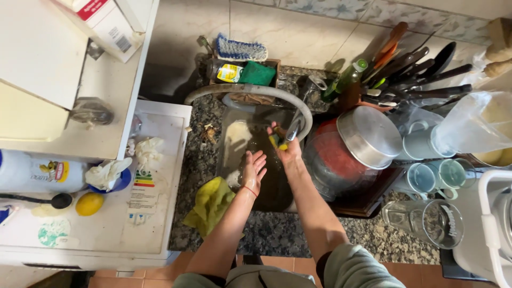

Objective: Washing and scrubbing pots, pans, and lids in a kitchen sink, then cleaning the sink and removing waste from the drain.

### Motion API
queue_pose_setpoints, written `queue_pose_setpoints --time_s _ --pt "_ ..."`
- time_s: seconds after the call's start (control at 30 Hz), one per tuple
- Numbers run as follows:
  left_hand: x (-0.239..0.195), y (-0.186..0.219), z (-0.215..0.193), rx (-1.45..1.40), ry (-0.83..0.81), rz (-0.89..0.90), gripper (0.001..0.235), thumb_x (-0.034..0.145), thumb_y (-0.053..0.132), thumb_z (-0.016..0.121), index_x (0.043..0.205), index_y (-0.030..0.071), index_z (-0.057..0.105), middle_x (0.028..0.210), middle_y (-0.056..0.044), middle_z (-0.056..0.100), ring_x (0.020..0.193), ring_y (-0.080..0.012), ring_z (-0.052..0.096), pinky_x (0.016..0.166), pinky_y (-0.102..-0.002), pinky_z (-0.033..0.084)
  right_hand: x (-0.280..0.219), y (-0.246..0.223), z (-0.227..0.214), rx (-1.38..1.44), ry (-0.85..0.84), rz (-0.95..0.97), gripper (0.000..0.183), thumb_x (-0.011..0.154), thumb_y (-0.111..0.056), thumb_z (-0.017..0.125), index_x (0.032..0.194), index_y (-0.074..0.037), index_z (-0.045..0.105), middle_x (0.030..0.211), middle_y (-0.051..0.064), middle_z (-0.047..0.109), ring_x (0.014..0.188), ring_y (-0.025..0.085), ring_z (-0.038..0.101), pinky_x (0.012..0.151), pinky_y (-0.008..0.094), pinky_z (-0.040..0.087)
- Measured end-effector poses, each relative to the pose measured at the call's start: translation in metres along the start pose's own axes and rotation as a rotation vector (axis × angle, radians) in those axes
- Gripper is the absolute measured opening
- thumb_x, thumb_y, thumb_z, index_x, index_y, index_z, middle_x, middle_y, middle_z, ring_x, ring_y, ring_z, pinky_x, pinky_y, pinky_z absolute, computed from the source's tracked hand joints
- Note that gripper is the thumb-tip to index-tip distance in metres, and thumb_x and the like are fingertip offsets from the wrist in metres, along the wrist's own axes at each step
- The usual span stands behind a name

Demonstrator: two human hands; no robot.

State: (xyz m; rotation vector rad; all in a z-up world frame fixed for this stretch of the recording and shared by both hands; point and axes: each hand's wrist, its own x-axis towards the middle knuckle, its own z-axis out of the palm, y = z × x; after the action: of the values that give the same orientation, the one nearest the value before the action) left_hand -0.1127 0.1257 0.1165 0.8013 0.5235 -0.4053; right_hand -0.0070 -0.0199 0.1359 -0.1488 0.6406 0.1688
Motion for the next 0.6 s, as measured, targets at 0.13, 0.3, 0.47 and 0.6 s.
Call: queue_pose_setpoints --time_s 0.13,0.3,0.47,0.6 --pt "-0.025 0.008 -0.016 0.029 0.007 -0.003 0.080 0.099 0.068 0.031 0.148 0.008 0.052 0.154 -0.015 0.053 0.148 -0.0295 0.041 0.121 -0.048 0.028 -0.019 0.007 0.023 -0.212 -0.243 -0.114 0.024 0.094 0.008 0.058 0.105 -0.013 0.054 0.123 0.011 0.064 0.110 0.025 0.068 0.099 0.037 0.060" --pt "-0.049 0.022 -0.028 0.097 0.000 -0.015 0.079 0.100 0.066 0.032 0.142 0.004 0.055 0.146 -0.016 0.061 0.142 -0.0286 0.050 0.117 -0.046 0.035 -0.013 0.004 0.019 -0.348 -0.250 -0.099 0.013 0.101 -0.025 0.070 0.107 -0.014 0.066 0.097 -0.001 0.065 0.068 0.005 0.049 0.048 0.016 0.036" --pt "-0.072 0.039 -0.025 0.147 -0.014 -0.010 0.078 0.100 0.065 0.032 0.138 0.003 0.059 0.140 -0.016 0.066 0.136 -0.0274 0.056 0.114 -0.044 0.039 0.000 0.009 0.005 -0.295 -0.170 0.021 0.040 0.096 -0.054 0.066 0.092 -0.014 0.059 0.076 -0.001 0.056 0.054 0.007 0.038 0.040 0.019 0.025" --pt "-0.079 0.044 -0.029 0.203 -0.011 0.002 0.076 0.101 0.065 0.032 0.134 0.003 0.062 0.134 -0.016 0.069 0.130 -0.0263 0.061 0.110 -0.042 0.043 -0.002 0.021 -0.001 -0.459 0.042 -0.108 0.051 0.096 -0.064 0.054 0.080 -0.017 0.048 0.064 -0.001 0.042 0.048 0.011 0.033 0.042 0.024 0.023"
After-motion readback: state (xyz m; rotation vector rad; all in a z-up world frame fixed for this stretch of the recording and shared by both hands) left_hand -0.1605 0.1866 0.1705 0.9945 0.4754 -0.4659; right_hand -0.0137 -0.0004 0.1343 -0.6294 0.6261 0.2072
